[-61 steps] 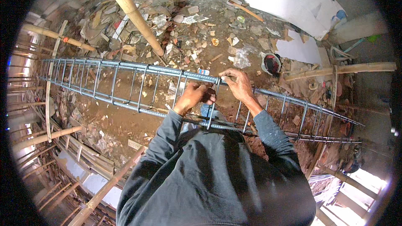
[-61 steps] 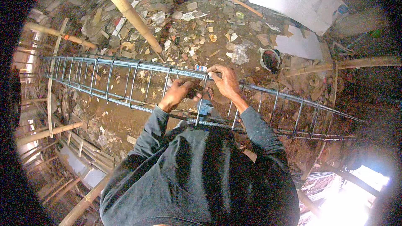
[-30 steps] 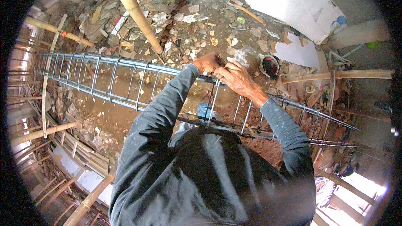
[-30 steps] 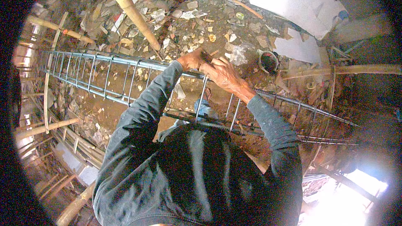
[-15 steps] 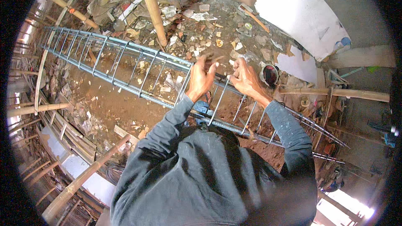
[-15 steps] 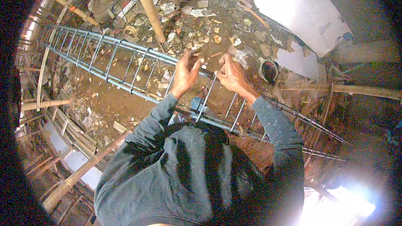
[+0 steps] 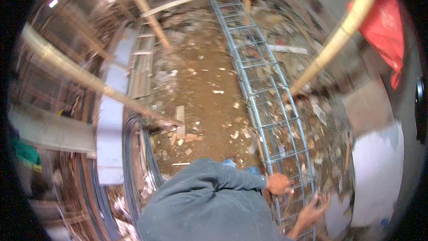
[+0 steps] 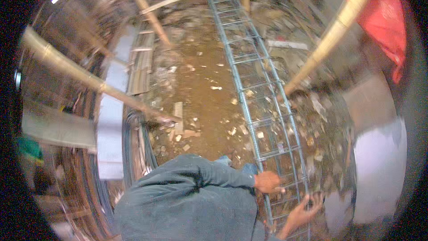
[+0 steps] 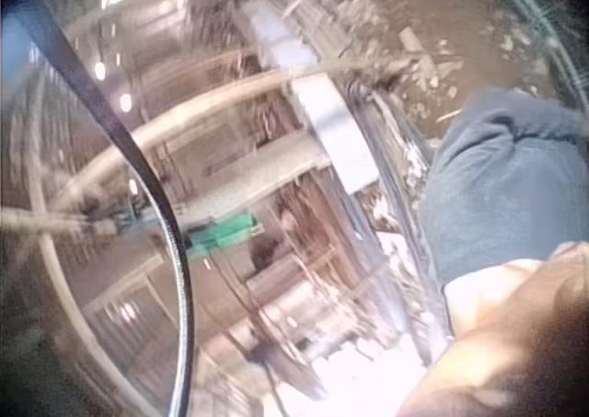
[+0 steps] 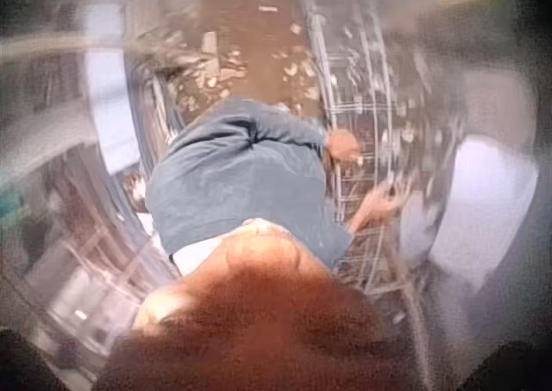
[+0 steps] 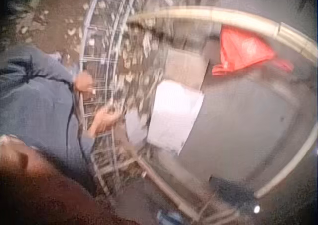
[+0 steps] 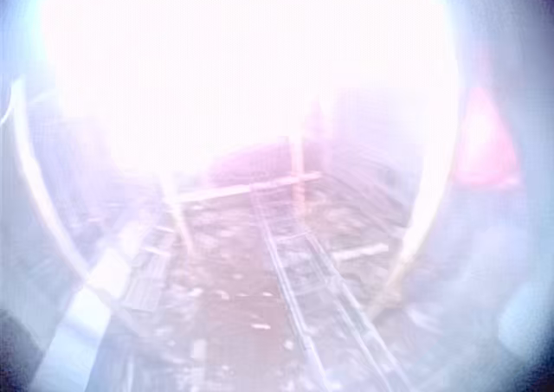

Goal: The person assembles a rebar cage by tying intersecting steel bars with wire using pliers. They repeatedly wrap wire around bar intersections and twist it tight to secure the grid structure.

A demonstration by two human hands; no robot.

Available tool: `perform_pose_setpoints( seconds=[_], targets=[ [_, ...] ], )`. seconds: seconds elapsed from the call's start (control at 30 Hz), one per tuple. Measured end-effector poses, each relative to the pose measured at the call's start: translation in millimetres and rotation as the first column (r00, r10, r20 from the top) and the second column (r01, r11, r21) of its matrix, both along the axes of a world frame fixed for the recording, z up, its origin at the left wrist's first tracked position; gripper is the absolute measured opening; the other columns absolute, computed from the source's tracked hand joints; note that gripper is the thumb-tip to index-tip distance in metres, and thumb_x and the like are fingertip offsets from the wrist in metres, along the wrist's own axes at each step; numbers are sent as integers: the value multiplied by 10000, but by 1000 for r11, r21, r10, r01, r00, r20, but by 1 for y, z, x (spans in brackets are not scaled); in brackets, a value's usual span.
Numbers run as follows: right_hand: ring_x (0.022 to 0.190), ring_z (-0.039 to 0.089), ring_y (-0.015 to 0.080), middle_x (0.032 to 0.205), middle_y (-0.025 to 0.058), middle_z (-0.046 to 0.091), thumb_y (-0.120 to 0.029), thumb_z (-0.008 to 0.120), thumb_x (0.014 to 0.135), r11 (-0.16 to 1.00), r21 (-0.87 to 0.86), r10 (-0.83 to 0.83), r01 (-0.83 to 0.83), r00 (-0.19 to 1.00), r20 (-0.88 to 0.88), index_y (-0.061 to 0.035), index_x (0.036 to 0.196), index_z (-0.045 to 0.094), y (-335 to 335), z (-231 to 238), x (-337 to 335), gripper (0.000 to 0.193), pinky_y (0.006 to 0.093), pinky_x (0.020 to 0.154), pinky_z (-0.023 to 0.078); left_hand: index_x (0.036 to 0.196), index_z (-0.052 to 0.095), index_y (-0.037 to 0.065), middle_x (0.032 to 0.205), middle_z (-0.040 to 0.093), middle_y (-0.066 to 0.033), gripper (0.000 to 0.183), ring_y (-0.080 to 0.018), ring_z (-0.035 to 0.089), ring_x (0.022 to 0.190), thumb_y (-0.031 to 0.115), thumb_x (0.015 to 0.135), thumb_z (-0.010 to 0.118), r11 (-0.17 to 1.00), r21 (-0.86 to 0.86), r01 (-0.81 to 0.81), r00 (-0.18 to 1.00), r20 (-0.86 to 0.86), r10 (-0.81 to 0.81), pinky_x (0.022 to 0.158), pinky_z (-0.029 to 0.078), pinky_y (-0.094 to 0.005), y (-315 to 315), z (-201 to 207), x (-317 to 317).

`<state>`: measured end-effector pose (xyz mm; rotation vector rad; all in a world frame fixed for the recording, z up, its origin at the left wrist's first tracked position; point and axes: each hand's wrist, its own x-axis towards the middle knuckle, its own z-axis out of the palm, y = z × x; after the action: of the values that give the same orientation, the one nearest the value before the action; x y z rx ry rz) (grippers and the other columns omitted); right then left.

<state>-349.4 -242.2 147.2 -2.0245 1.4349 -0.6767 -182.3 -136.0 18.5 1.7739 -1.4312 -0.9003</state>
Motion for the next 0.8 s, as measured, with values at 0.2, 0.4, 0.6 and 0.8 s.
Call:
perform_pose_setpoints(
  seconds=[0.2,0.4,0.6,0.8],
  targets=[
    [1125,665,487,1215,306,700,-535,646,1033,872,-186,-470,454,881,-55,18,1301,674,97,-42,-82,615,542,968,520,843,751,-26,828,723,-272,687,-498,716,838,617,1000,570,988,-9,151,984,94,-150,779,580,-587,8,0,0],
    [1054,691,438,1133,257,725,-527,731,968,876,-135,-458,464,886,74,2,1232,703,146,-106,-94,592,511,915,546,946,778,-2,910,756,-238,688,-459,741,945,659,762,835,963,3,269,955,132,-267,847,592,-548,1,-20,2],
    [983,718,389,1050,207,751,-519,817,903,882,-141,-424,449,889,173,-14,1163,732,176,-131,-117,574,480,861,572,803,744,-16,782,728,-206,691,-428,737,830,585,550,972,939,-68,338,941,40,-336,746,548,-536,-21,-49,3],
    [1035,720,342,1128,198,740,-394,838,925,861,-56,-498,506,860,112,10,1267,640,187,-137,-128,565,456,904,573,745,655,-79,654,598,-238,785,-423,642,651,649,641,931,918,-241,315,935,-87,-343,622,486,-531,-12,-47,19]
  ],
)
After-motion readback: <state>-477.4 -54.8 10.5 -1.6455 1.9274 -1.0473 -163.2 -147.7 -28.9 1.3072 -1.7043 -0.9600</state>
